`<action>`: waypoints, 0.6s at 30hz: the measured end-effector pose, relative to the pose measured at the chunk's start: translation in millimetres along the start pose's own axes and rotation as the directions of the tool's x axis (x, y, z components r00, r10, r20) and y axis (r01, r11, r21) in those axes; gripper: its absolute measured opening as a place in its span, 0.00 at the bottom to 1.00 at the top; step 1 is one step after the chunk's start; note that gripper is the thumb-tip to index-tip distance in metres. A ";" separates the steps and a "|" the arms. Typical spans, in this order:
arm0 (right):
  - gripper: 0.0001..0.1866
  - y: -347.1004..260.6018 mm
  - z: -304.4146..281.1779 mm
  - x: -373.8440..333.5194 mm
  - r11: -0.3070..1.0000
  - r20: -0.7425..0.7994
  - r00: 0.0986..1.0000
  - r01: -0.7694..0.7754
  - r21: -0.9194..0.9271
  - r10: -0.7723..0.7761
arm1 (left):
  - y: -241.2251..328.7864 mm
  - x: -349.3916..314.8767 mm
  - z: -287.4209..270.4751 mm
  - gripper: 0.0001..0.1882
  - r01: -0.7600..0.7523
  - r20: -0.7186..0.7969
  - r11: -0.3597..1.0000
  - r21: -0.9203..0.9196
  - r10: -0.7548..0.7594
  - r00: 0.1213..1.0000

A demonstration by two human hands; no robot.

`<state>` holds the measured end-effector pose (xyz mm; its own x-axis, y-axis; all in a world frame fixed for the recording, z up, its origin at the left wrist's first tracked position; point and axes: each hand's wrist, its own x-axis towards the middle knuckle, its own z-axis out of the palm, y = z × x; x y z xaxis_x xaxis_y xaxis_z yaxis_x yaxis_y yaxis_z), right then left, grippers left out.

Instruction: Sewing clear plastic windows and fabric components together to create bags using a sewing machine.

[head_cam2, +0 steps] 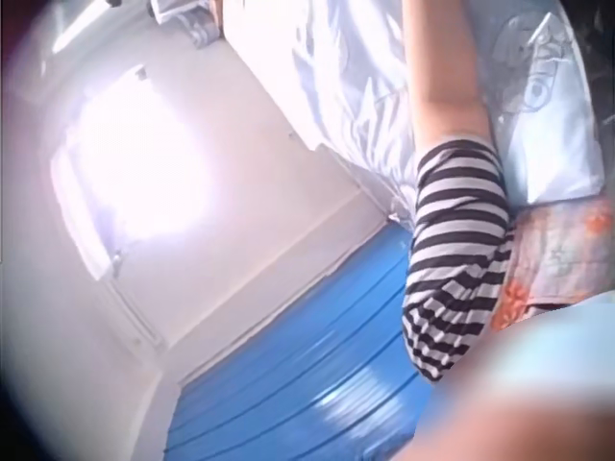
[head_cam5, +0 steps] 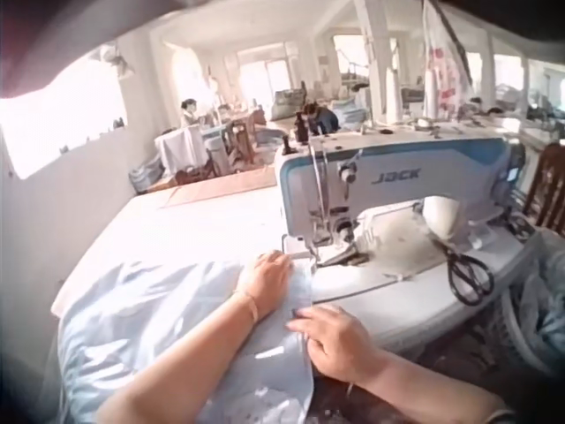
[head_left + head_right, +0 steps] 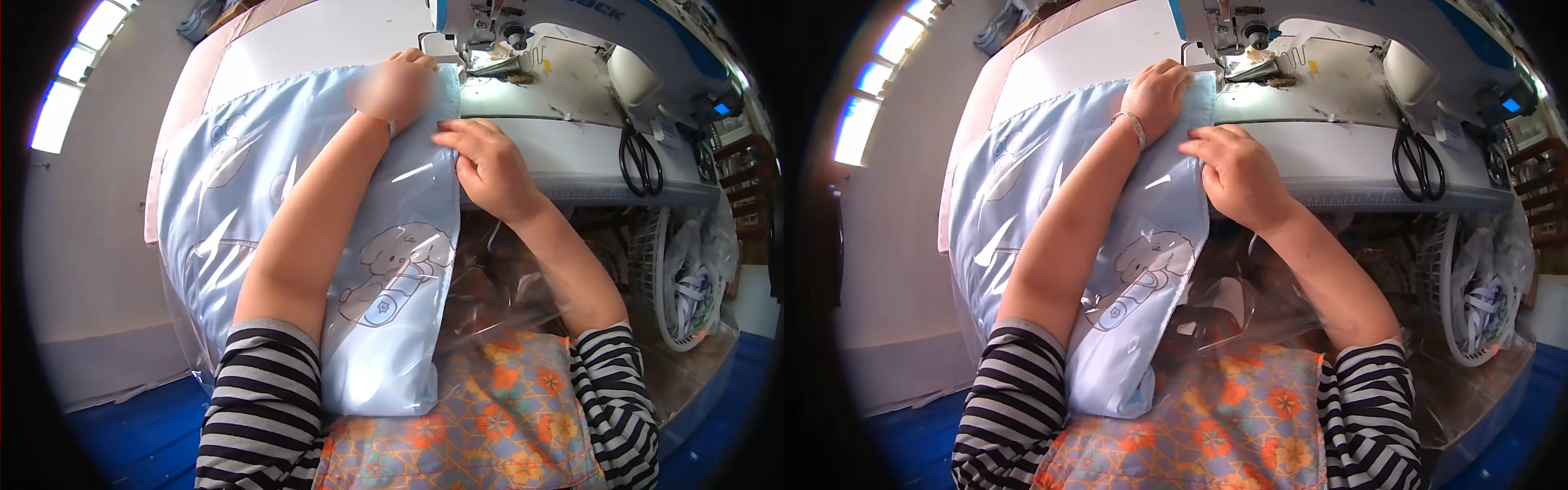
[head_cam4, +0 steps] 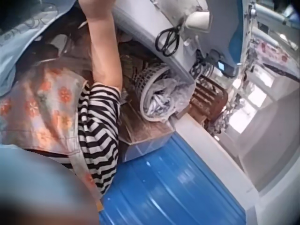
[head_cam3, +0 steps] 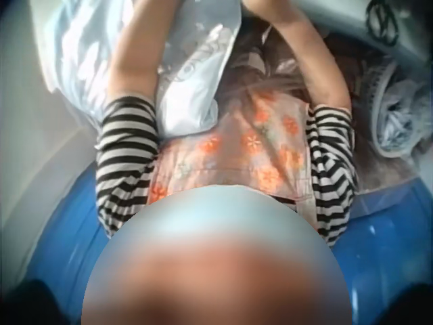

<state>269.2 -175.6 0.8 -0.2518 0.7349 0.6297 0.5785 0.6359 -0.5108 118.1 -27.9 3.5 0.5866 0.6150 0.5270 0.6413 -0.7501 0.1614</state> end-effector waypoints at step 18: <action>0.11 -6.3 7.9 -13.3 0.997 -0.036 0.999 0.034 -0.063 -0.036 | 6.5 17.0 9.8 0.10 0.153 0.127 0.970 0.189 -0.179 0.976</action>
<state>262.8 -187.5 -8.9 -0.2450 0.7024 0.6683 0.6171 0.6446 -0.4512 137.1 -19.9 5.3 0.5207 0.7649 0.3792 0.8052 -0.5876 0.0795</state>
